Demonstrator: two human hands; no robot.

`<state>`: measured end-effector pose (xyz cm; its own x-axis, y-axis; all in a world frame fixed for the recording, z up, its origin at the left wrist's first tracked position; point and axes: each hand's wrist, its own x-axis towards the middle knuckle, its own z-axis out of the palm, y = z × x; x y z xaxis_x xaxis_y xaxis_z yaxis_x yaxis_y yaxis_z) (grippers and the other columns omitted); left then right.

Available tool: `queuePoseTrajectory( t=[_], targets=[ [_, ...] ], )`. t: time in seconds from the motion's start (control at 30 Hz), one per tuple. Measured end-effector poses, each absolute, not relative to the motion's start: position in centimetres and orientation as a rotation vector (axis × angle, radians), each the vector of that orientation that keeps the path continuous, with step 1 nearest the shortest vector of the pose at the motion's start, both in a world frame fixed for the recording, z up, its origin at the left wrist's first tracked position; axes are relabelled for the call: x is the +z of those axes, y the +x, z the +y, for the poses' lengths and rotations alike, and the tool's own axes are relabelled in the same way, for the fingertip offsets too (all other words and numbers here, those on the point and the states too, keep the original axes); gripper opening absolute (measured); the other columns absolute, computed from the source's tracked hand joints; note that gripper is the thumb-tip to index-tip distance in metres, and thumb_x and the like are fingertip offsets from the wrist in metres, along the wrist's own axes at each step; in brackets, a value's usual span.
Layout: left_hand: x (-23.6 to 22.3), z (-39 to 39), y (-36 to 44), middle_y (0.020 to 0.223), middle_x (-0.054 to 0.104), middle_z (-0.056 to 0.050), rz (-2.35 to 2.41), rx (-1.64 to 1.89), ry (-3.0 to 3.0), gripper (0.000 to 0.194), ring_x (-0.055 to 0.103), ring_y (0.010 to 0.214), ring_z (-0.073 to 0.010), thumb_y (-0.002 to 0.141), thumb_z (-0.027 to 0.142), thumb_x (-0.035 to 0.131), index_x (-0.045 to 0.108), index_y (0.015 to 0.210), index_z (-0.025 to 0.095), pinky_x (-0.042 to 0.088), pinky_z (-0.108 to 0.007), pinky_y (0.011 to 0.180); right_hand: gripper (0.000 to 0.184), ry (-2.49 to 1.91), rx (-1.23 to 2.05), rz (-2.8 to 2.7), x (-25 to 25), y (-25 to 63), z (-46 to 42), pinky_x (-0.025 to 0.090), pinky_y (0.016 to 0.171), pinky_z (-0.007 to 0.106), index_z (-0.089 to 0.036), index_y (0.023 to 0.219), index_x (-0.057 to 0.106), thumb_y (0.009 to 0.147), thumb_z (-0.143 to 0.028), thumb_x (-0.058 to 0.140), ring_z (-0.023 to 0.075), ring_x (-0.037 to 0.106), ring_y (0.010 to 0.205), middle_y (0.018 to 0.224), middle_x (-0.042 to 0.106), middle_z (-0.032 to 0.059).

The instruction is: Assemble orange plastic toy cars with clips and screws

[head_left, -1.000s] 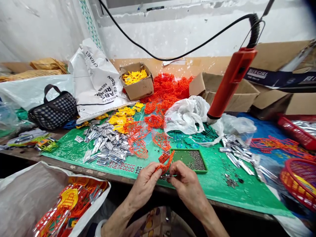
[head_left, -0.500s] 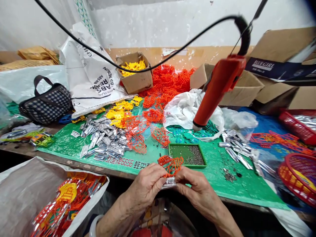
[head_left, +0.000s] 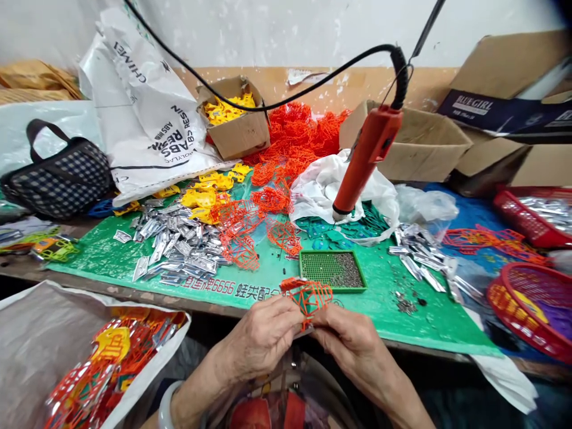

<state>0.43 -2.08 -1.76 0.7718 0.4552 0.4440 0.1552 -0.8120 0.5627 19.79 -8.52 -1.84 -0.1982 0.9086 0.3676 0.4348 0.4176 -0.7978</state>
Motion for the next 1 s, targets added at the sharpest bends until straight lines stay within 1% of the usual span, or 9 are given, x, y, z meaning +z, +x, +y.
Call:
queuePoseTrajectory(
  t=[0.1,0.2,0.33,0.4,0.5,0.63,0.87,1.0],
  targets=[
    [-1.8,-2.3,0.4,0.083,0.066,-0.009,0.436,0.770,2.450,0.024,0.060,0.079,-0.0192,0.091,0.004,0.041,0.063,0.097,0.013,0.051,-0.030,0.071,0.018,-1.113,0.633,-1.803,-2.4,19.9,-8.8,0.051,0.065,0.020,-0.021,0.098,0.067,0.093,-0.010,0.054,0.0116,0.065,0.070,0.080,0.070,0.0018],
    [-1.7,-2.6,0.6,0.085,0.067,-0.009,0.424,0.801,2.448,0.024,0.061,0.081,-0.0193,0.092,0.005,0.041,0.062,0.098,0.014,0.051,-0.030,0.074,0.019,-1.089,0.591,-1.810,-2.8,20.0,-8.9,0.053,0.063,0.020,-0.021,0.099,0.069,0.092,-0.010,0.054,0.0121,0.066,0.070,0.080,0.071,0.0034],
    [-1.6,-2.9,0.9,0.086,0.066,-0.010,0.410,0.810,2.484,0.011,0.059,0.081,-0.0210,0.091,0.012,0.050,0.061,0.095,0.013,0.050,-0.034,0.074,0.016,-1.028,0.503,-1.788,-3.3,20.2,-9.0,0.053,0.061,0.020,-0.020,0.098,0.068,0.091,-0.011,0.058,0.0122,0.067,0.067,0.078,0.072,0.0040],
    [-1.6,-3.2,0.9,0.085,0.065,-0.010,0.430,0.789,2.528,0.009,0.058,0.081,-0.0208,0.090,0.012,0.052,0.060,0.094,0.013,0.049,-0.034,0.074,0.016,-1.013,0.455,-1.781,-3.5,20.2,-9.1,0.053,0.058,0.020,-0.020,0.097,0.069,0.090,-0.010,0.059,0.0121,0.067,0.064,0.076,0.071,0.0039],
    [-1.5,-3.6,0.9,0.083,0.063,-0.007,0.486,0.767,2.615,0.013,0.054,0.077,-0.0190,0.090,0.007,0.049,0.060,0.093,0.014,0.047,-0.032,0.070,0.019,-1.017,0.412,-1.780,-3.9,20.3,-9.4,0.054,0.059,0.021,-0.021,0.099,0.070,0.089,-0.008,0.060,0.0132,0.069,0.065,0.077,0.073,0.0047],
    [-1.4,-3.9,1.0,0.082,0.062,-0.007,0.504,0.749,2.720,0.016,0.052,0.075,-0.0190,0.091,0.006,0.047,0.060,0.094,0.014,0.045,-0.032,0.067,0.023,-1.031,0.413,-1.747,-4.2,20.2,-9.7,0.057,0.062,0.022,-0.022,0.102,0.071,0.088,-0.008,0.060,0.0149,0.072,0.069,0.081,0.075,0.0056],
    [-1.4,-3.7,1.1,0.075,0.056,-0.004,0.512,0.759,2.842,0.017,0.046,0.069,-0.0182,0.090,0.005,0.046,0.058,0.084,0.015,0.041,-0.032,0.062,0.021,-0.981,0.427,-1.694,-4.4,19.8,-9.3,0.054,0.056,0.022,-0.022,0.099,0.070,0.088,-0.007,0.060,0.0129,0.066,0.061,0.072,0.070,0.0031],
    [-1.6,-3.4,1.0,0.077,0.057,-0.004,0.518,0.727,2.846,0.020,0.046,0.071,-0.0177,0.092,0.005,0.043,0.058,0.084,0.015,0.040,-0.032,0.063,0.021,-0.970,0.432,-1.698,-4.5,19.7,-9.1,0.055,0.059,0.022,-0.020,0.098,0.070,0.087,-0.005,0.062,0.0134,0.067,0.066,0.076,0.071,0.0042]
  ],
)
